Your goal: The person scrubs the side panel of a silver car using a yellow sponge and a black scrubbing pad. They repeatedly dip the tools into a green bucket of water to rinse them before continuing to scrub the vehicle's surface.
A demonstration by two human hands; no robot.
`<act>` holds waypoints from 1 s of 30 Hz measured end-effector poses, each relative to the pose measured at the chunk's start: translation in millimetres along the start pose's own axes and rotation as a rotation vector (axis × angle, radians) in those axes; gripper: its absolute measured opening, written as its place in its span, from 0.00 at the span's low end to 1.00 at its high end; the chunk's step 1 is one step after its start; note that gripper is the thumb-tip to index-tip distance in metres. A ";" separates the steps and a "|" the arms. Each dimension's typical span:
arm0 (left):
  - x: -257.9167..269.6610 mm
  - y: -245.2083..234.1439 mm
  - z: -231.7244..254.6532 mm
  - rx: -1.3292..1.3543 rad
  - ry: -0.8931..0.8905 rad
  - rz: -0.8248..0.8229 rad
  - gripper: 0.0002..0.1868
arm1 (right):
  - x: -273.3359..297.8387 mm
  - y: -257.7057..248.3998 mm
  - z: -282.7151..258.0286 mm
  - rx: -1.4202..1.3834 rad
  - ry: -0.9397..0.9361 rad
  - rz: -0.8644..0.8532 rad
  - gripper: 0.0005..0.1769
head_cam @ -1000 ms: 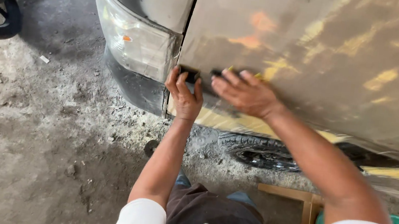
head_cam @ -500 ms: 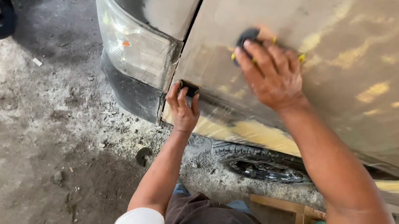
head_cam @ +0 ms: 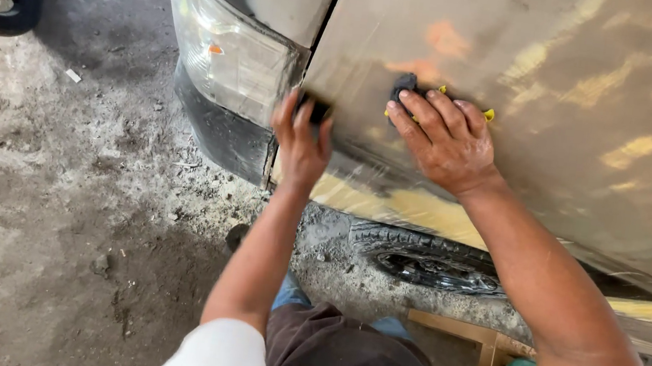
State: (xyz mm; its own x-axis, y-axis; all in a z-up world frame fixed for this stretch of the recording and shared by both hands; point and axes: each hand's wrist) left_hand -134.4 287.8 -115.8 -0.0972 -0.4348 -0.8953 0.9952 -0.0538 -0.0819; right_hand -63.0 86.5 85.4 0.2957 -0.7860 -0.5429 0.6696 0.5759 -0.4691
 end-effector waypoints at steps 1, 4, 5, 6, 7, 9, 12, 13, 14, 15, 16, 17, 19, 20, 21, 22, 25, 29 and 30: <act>52.6 0.4 -11.5 -0.034 -0.134 -0.023 0.23 | -0.8 -0.7 -0.3 0.003 -0.004 0.010 0.16; 48.7 9.6 -4.7 0.016 -0.167 0.019 0.23 | -2.9 3.7 -0.7 0.012 -0.008 0.029 0.16; 18.7 9.4 8.3 0.019 -0.168 0.018 0.23 | -0.2 2.1 -1.7 0.014 -0.008 0.026 0.16; -11.3 9.7 21.6 0.050 -0.087 0.057 0.24 | 2.8 0.4 -2.2 0.016 -0.007 0.008 0.17; -44.5 10.1 33.3 0.083 0.001 0.098 0.24 | 3.9 -0.7 -2.5 0.022 -0.003 -0.006 0.18; -127.3 3.9 58.8 0.079 0.090 0.116 0.24 | 6.6 -1.8 0.3 0.022 -0.006 -0.027 0.18; -190.1 -6.2 76.6 0.090 0.160 0.100 0.24 | 8.4 0.1 -0.5 0.006 -0.015 -0.046 0.17; -199.9 -9.4 79.0 0.111 0.140 0.070 0.24 | 9.2 1.2 -1.2 -0.004 -0.024 -0.047 0.17; -171.3 -12.1 66.4 0.108 0.138 0.067 0.24 | 8.9 2.3 -2.5 -0.009 -0.024 -0.048 0.17; -142.5 -12.6 56.0 0.088 0.123 0.073 0.23 | 10.4 2.1 -2.1 0.002 -0.018 -0.047 0.18; -113.4 -13.3 45.6 0.069 0.109 0.079 0.23 | 12.1 1.8 -2.0 0.013 -0.011 -0.046 0.19; -67.6 -8.7 30.6 0.070 0.107 0.080 0.23 | 12.6 2.3 -2.1 0.013 -0.013 -0.047 0.19; 26.3 -1.9 2.8 -0.017 -0.115 0.040 0.25 | 14.0 0.9 -3.7 0.016 -0.013 -0.069 0.20; 47.8 4.8 1.1 -0.018 -0.121 0.039 0.25 | 18.4 1.5 -6.5 0.012 -0.017 -0.072 0.20; 62.7 14.7 -4.1 0.003 -0.181 0.023 0.25 | 19.0 4.3 -6.9 0.012 -0.028 -0.069 0.21; 76.9 25.0 -8.7 0.026 -0.241 0.006 0.24 | 19.6 6.6 -6.6 0.012 -0.039 -0.066 0.21; -33.9 19.4 49.0 0.113 0.052 0.104 0.23 | 30.4 8.2 -2.5 0.024 -0.076 -0.082 0.22; -195.0 12.7 117.3 0.092 0.194 0.115 0.23 | 36.7 -2.6 7.8 0.019 -0.102 -0.097 0.23; -209.4 13.2 122.8 0.073 0.204 0.096 0.23 | 38.9 -3.6 9.1 0.002 -0.103 -0.082 0.23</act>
Point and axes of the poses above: each hand's wrist, its own x-axis away from the middle knuckle, its own y-axis out of the palm, z = x × y, and after that the axes turned 3 degrees about z, right-handed
